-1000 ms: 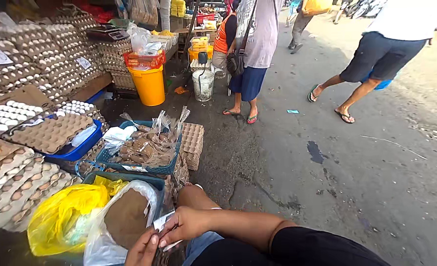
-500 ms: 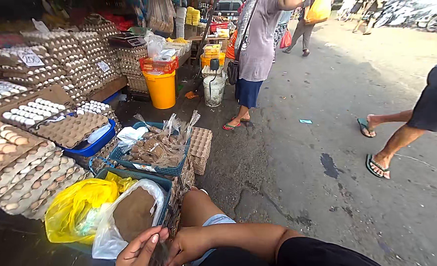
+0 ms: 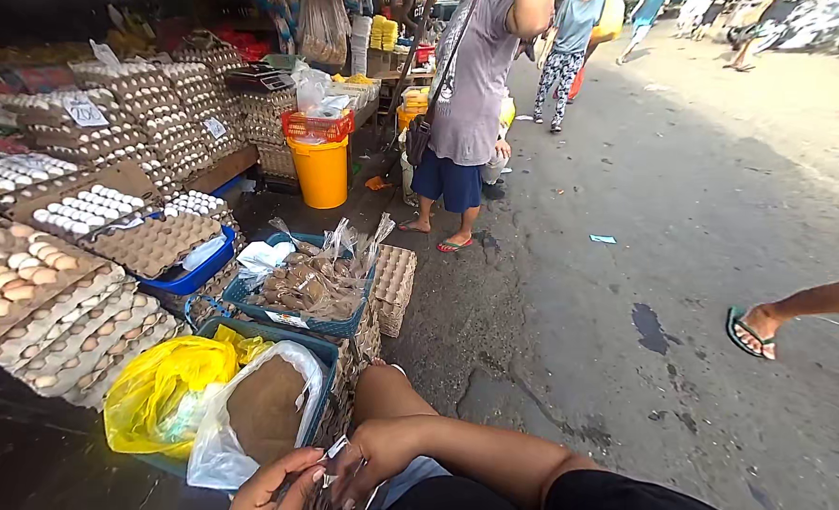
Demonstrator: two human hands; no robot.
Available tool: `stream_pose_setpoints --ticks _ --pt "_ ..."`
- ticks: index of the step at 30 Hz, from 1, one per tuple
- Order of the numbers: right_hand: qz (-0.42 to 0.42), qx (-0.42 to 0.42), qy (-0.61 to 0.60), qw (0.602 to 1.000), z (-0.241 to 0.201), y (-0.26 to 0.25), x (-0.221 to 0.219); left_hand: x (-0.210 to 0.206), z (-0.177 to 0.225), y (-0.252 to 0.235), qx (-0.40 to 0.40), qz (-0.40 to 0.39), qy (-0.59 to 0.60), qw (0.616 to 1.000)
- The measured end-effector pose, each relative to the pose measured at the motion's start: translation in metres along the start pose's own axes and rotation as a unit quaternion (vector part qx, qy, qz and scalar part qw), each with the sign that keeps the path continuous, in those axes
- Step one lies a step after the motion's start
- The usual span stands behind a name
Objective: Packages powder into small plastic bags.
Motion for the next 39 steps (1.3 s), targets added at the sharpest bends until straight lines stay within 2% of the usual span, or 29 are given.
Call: stream_pose_setpoints --ticks 4,7,10,14,18,21,23,25,29,34,39 --pt "-0.011 -0.020 -0.012 1.000 0.003 0.007 0.003 0.012 -0.001 0.002 -0.005 0.031 -0.045 0.998" --pt "-0.033 -0.052 -0.020 0.998 0.005 0.012 0.007 0.014 0.000 0.002 0.017 0.030 -0.085 0.996" --pt "-0.042 -0.051 -0.018 0.998 0.005 0.017 0.010 0.009 -0.003 -0.001 0.033 0.017 -0.126 0.991" --pt "0.044 0.023 -0.044 0.998 0.001 0.020 0.014 -0.008 -0.009 -0.005 0.025 -0.024 -0.193 0.981" --pt "0.139 0.031 -0.017 0.990 -0.004 0.014 0.014 -0.020 -0.015 -0.008 0.013 0.014 -0.160 0.987" --pt "0.222 0.049 -0.067 0.972 -0.002 0.012 0.011 -0.023 -0.016 -0.011 0.065 0.051 -0.083 0.993" --pt "0.278 0.073 -0.099 0.953 -0.006 0.010 0.015 -0.024 -0.018 -0.013 0.129 0.017 -0.049 0.990" --pt "0.304 0.097 -0.115 0.941 -0.011 0.008 0.016 -0.030 -0.024 -0.012 0.149 -0.001 -0.042 0.988" --pt "0.294 0.146 -0.128 0.936 -0.013 0.005 0.013 -0.036 -0.034 -0.011 0.151 0.001 -0.027 0.988" --pt "0.293 0.165 -0.170 0.926 -0.008 0.005 0.016 -0.032 -0.030 -0.011 0.153 -0.083 -0.089 0.981" --pt "0.257 0.194 -0.146 0.936 -0.013 0.004 0.016 -0.034 -0.041 -0.009 0.150 -0.020 -0.037 0.988"
Point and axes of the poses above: each hand's wrist, its own y-axis away from the middle knuckle, its own x-axis out of the back of the hand, z = x × y, the point moved 2 cm from there along -y, towards the middle knuckle, and after that the axes turned 15 degrees about -z, right-handed, at the moved point
